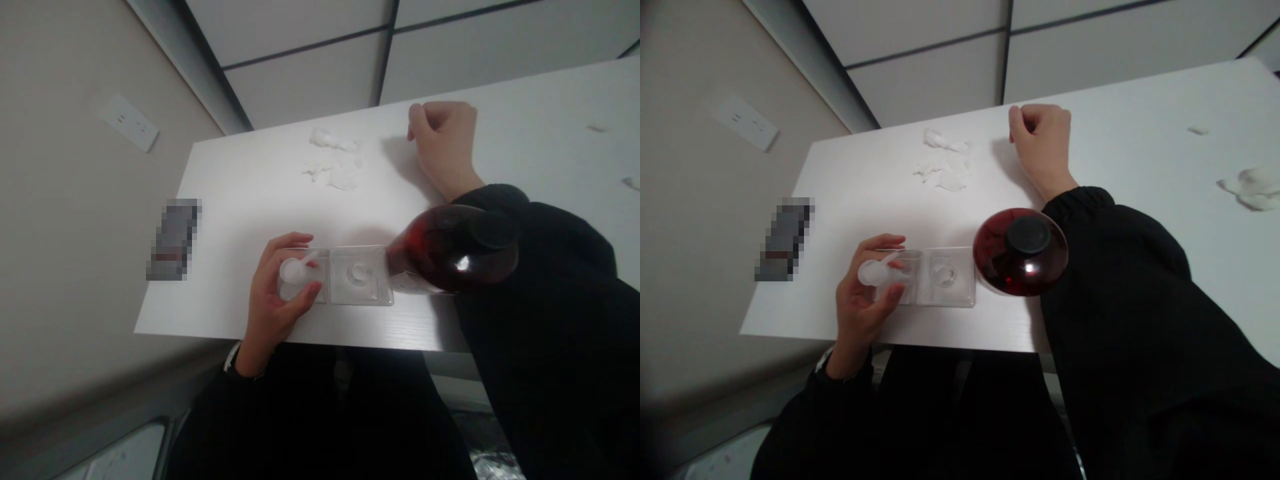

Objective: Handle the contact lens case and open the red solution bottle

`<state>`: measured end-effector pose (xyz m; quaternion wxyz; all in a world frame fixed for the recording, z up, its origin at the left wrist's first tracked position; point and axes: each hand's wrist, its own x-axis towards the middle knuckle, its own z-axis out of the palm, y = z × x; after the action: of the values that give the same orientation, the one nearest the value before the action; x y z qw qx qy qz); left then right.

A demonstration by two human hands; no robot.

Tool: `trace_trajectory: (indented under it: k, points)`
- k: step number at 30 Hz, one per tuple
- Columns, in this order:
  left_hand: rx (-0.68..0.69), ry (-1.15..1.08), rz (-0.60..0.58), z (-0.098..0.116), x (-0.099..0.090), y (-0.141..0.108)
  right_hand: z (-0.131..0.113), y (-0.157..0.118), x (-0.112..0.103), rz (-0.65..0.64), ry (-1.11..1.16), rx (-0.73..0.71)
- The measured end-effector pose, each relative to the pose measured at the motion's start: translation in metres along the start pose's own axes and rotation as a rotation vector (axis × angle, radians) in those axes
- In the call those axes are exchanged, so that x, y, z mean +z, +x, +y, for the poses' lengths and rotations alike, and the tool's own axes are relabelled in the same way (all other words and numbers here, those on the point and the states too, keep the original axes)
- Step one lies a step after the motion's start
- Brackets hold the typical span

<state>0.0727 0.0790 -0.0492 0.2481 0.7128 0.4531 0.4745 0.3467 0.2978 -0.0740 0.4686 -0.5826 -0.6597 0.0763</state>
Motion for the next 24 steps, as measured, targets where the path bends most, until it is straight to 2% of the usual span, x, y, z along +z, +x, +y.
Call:
trace_trajectory:
  k: [2,6,10,15,20,24]
  points:
    - [0.007,0.012,-0.018,0.001,-0.001,0.001,0.000,0.000,0.000,-0.001,0.007,0.005]
    - [-0.015,-0.039,0.047,0.003,0.000,0.001,-0.003,0.001,-0.002,-0.015,0.022,0.028]
    - [-0.012,-0.001,-0.012,0.003,0.000,0.001,-0.006,0.000,-0.003,-0.031,0.025,0.042]
    - [-0.026,-0.080,0.051,0.002,0.001,0.001,-0.010,-0.001,-0.004,-0.040,0.036,0.075]
    - [-0.012,-0.002,-0.017,0.002,0.000,0.001,-0.011,-0.001,-0.005,-0.036,0.039,0.076]
    - [-0.029,-0.105,0.058,-0.002,0.003,-0.001,-0.013,-0.001,-0.006,-0.049,0.028,0.087]
